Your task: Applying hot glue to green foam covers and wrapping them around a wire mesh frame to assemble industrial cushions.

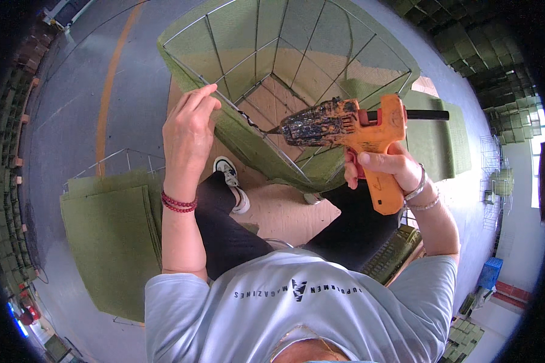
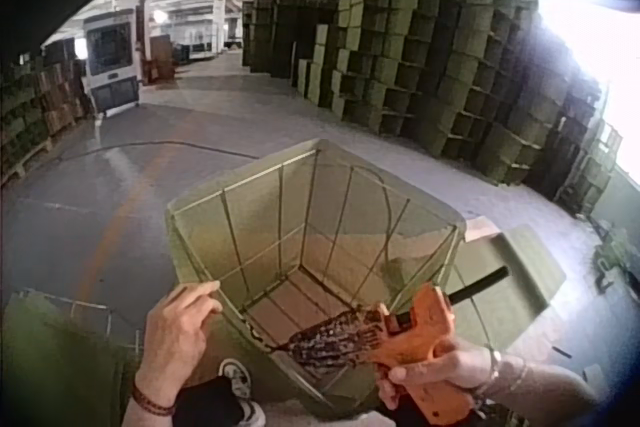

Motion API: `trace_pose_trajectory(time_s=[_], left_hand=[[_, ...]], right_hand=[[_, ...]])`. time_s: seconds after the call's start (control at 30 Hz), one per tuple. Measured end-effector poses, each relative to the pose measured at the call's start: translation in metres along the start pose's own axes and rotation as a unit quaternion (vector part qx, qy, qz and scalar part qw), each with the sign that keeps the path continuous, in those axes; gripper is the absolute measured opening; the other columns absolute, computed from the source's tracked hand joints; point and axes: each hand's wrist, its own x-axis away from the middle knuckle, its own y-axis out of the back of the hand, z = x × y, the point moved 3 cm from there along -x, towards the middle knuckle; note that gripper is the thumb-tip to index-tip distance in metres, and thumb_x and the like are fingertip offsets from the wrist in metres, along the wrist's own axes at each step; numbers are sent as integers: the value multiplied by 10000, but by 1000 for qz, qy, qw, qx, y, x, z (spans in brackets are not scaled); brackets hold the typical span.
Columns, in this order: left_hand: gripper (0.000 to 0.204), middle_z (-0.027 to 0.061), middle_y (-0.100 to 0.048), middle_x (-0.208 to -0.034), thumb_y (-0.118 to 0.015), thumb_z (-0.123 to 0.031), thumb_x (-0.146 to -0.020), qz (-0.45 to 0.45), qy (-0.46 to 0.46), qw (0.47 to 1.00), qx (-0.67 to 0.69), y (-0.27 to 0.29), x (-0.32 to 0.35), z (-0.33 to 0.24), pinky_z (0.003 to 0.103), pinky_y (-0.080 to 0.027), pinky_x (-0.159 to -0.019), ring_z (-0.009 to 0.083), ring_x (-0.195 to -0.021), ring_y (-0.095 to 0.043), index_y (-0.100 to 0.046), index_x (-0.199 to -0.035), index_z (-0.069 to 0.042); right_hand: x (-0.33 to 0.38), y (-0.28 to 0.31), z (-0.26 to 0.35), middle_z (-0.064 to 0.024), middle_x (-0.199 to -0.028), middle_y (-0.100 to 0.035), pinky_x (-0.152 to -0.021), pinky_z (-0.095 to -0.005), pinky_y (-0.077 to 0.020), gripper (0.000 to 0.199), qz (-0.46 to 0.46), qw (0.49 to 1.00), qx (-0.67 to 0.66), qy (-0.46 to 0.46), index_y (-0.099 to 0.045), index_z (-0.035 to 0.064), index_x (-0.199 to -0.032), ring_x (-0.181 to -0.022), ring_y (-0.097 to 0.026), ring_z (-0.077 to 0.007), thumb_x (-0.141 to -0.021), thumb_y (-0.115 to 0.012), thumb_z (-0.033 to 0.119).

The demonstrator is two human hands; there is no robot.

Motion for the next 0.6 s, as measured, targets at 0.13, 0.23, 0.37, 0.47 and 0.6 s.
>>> trace_pose_trajectory(time_s=[0.13,0.23,0.37,0.47,0.6], left_hand=[[263,33,-661,-1182,-575,161,-694,1,0,1000,-3,-2,1,1,369,-550,-828,250,-1048,-641,-589,-870,-33],[267,32,-660,-1186,-573,163,-695,5,4,1000,1,-2,1,2,368,-547,-831,249,-1051,-639,-588,-875,-34],[267,29,-659,-1189,-560,161,-700,5,1,1000,2,-1,1,1,373,-543,-841,251,-1069,-634,-589,-880,-35],[230,38,-659,-1171,-588,135,-708,5,0,1000,1,-1,0,-1,372,-543,-843,249,-1058,-633,-601,-871,-26],[195,43,-658,-1156,-615,112,-717,6,-2,1000,-11,-1,0,0,366,-545,-844,243,-1044,-632,-608,-859,-21]], right_hand=[[-3,0,-3,-79,-821,-626,-706,-316,-494,253,7,1000,11,-2,-591,-29,-991,-745,-618,-184,-913,-642,206],[2,0,-1,-72,-815,-621,-705,-313,-492,257,6,1000,-3,12,-584,-25,-993,-745,-618,-181,-915,-643,213],[8,-5,2,-66,-810,-615,-701,-310,-490,260,7,1000,-19,16,-576,-19,-997,-744,-618,-176,-917,-645,219],[10,-6,-1,-64,-812,-609,-697,-307,-489,266,11,1000,-14,10,-569,-16,-1003,-743,-618,-173,-914,-652,220],[14,-2,-2,-65,-821,-607,-694,-306,-491,269,10,1000,-14,7,-567,-18,-1010,-736,-619,-171,-912,-658,215]])
